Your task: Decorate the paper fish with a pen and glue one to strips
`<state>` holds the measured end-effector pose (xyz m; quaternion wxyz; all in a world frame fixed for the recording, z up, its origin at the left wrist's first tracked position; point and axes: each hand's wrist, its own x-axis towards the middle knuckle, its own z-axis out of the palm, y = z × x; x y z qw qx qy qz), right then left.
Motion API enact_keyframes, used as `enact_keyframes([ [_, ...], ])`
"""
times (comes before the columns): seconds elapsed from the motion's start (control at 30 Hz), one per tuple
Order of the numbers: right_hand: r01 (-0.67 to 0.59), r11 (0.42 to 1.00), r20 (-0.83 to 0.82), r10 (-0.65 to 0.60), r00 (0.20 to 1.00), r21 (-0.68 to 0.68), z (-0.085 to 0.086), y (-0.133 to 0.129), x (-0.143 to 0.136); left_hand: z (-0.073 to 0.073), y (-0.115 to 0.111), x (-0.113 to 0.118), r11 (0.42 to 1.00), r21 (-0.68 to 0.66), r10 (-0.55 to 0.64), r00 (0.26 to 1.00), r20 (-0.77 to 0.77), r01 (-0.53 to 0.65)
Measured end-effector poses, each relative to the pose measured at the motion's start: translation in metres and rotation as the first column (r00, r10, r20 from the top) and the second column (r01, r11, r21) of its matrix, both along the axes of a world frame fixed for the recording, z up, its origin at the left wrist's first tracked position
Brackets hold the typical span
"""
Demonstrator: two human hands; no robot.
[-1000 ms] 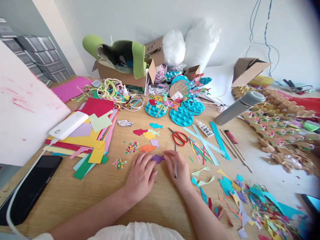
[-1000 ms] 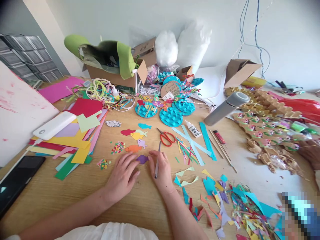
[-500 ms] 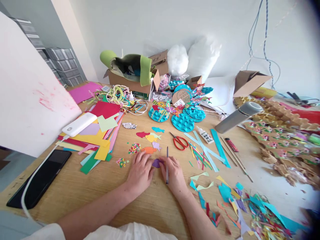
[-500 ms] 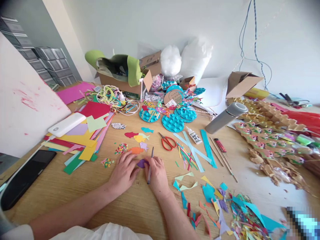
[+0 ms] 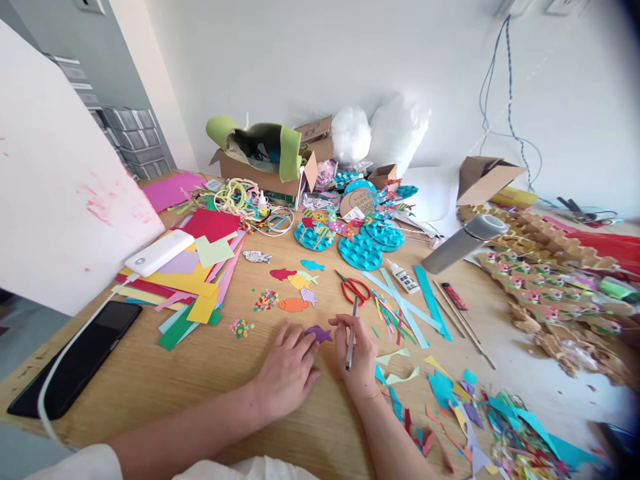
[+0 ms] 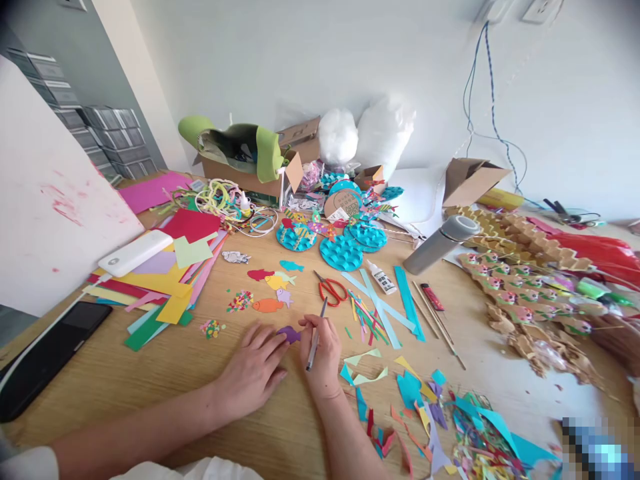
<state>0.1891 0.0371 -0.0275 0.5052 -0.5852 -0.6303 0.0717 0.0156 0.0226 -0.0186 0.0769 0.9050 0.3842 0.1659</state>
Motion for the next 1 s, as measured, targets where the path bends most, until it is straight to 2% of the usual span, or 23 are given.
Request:
enact_keyframes([
  [0.17,0.086,0.996,-0.085,-0.087,0.993,-0.013,0.0,-0.002,0.002,0.008,0.006,0.007,0.999,-0.017,-0.035,0.997,-0.071,0.033],
  [0.3,0.111,0.994,-0.11,-0.112,0.988,-0.014,0.001,-0.002,0.002,0.009,0.023,0.023,0.997,0.031,-0.062,0.995,-0.084,0.065],
  [0.43,0.125,0.992,-0.116,-0.126,0.985,-0.015,0.003,-0.002,0.002,0.004,0.05,0.048,0.999,0.038,-0.001,0.999,-0.041,0.002],
  [0.53,0.112,0.994,-0.103,-0.113,0.988,-0.02,0.002,-0.001,0.004,0.008,0.066,0.058,0.998,0.052,0.045,0.999,-0.014,-0.044],
  [0.63,0.053,0.998,-0.076,-0.056,0.995,-0.041,0.0,0.001,0.005,0.018,0.074,0.047,0.997,0.065,0.045,0.999,0.01,-0.046],
  [0.77,-0.001,0.999,-0.005,0.001,1.0,-0.049,0.001,0.001,0.002,0.027,0.076,0.006,0.981,0.107,0.159,0.987,0.007,-0.159],
  [0.9,-0.05,0.997,0.027,0.051,0.998,-0.065,0.006,0.0,-0.002,0.022,0.069,-0.027,0.978,0.114,0.176,0.984,-0.021,-0.173],
  [1.0,-0.073,0.994,0.031,0.076,0.997,-0.076,0.006,0.0,-0.004,0.015,0.059,-0.032,0.982,0.111,0.155,0.988,-0.006,-0.153],
])
